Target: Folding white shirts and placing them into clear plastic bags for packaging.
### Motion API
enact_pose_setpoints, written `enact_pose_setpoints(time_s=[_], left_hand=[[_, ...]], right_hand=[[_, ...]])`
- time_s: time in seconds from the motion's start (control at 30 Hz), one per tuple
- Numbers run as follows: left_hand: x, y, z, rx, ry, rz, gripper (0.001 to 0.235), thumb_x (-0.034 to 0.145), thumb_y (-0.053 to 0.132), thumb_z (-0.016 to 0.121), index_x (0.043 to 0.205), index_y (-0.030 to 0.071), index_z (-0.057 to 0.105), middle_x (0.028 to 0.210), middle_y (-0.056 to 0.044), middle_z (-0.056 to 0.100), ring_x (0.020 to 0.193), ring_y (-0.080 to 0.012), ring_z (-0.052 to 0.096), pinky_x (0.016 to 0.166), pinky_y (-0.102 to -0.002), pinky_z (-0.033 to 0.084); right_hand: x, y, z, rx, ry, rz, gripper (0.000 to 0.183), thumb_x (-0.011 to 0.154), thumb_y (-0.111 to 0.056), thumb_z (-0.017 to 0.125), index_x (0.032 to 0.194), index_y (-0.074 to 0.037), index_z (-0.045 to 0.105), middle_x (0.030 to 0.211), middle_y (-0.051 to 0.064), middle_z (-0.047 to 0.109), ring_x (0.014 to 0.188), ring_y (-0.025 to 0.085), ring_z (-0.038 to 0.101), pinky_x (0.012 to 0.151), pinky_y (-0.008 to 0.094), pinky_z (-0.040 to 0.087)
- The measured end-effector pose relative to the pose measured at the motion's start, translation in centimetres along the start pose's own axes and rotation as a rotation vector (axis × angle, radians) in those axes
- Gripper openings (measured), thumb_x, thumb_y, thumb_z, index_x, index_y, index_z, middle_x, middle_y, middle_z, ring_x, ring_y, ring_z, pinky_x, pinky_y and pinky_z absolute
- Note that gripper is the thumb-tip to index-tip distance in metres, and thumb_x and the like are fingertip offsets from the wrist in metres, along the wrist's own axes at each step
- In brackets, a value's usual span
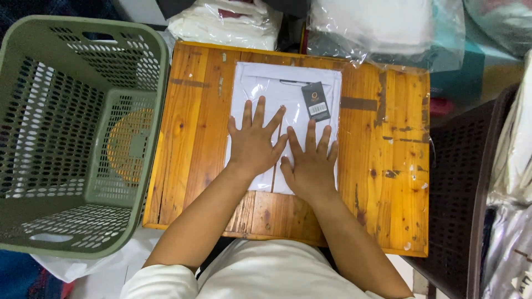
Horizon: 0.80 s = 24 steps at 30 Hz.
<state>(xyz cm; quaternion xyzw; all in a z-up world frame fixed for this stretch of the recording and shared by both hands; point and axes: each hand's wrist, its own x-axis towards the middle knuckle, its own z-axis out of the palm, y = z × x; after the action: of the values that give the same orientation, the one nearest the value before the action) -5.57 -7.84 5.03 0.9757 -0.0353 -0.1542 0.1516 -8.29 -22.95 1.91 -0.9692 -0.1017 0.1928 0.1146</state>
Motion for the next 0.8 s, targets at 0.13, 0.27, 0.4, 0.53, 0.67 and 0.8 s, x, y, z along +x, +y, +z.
enact_pose_setpoints(time_s=[0.13,0.27,0.4,0.53,0.67,0.8], left_hand=[[0.9,-0.2,0.0,-0.040,-0.035,-0.015,0.061,0.101,0.046,0.043,0.160,0.029,0.035,0.168,-0.022,0.018,0.155,-0.0439,0.013,0.110,-0.077,0.013],[2.7,-1.1,0.6,-0.071,-0.029,0.003,0.063,0.094,0.044,0.055,0.154,0.027,0.045,0.161,-0.024,0.029,0.151,-0.0472,0.022,0.104,-0.079,0.020],[0.3,-3.0,-0.3,-0.293,0.137,-0.136,0.067,0.095,0.037,0.060,0.154,0.010,0.043,0.150,-0.030,0.034,0.144,-0.0469,0.031,0.105,-0.067,0.032],[-2.4,-6.6,3.2,-0.432,0.234,-0.287,0.083,0.086,0.038,0.074,0.149,-0.006,0.043,0.127,-0.030,0.050,0.125,-0.0480,0.050,0.098,-0.057,0.047],[-3.8,-6.3,3.1,-0.592,0.242,-0.312,0.080,0.087,0.033,0.075,0.148,-0.006,0.043,0.118,-0.026,0.057,0.117,-0.0408,0.060,0.093,-0.045,0.053],[-2.6,-8.1,4.0,-0.704,0.212,-0.399,0.050,0.091,0.039,0.070,0.124,0.001,0.064,0.098,-0.016,0.062,0.103,-0.0362,0.067,0.087,-0.044,0.053]], right_hand=[[0.0,-0.1,-0.1,-0.038,0.009,-0.017,0.076,0.097,-0.059,0.031,0.164,-0.024,0.026,0.170,0.026,0.006,0.153,0.054,-0.004,0.116,0.071,-0.001],[0.0,0.1,0.0,-0.025,0.025,-0.041,0.085,0.095,-0.071,0.028,0.164,-0.021,0.026,0.169,0.028,0.006,0.153,0.055,-0.004,0.116,0.072,-0.001],[-0.5,2.5,0.0,0.219,0.115,-0.022,0.080,0.095,-0.053,0.056,0.161,-0.014,0.035,0.167,0.028,0.020,0.155,0.047,0.010,0.120,0.064,0.008],[-1.1,4.9,-0.4,0.388,0.421,0.241,0.078,0.085,-0.040,0.078,0.150,-0.006,0.051,0.145,0.026,0.049,0.138,0.042,0.046,0.114,0.050,0.038],[-0.4,4.8,-1.2,0.494,0.219,0.402,0.087,0.083,-0.043,0.080,0.155,-0.008,0.045,0.134,0.022,0.053,0.129,0.040,0.056,0.106,0.048,0.048],[-0.5,2.6,-3.3,0.495,0.268,0.406,0.077,0.090,-0.036,0.074,0.151,0.003,0.047,0.133,0.032,0.057,0.128,0.047,0.056,0.107,0.055,0.044]])
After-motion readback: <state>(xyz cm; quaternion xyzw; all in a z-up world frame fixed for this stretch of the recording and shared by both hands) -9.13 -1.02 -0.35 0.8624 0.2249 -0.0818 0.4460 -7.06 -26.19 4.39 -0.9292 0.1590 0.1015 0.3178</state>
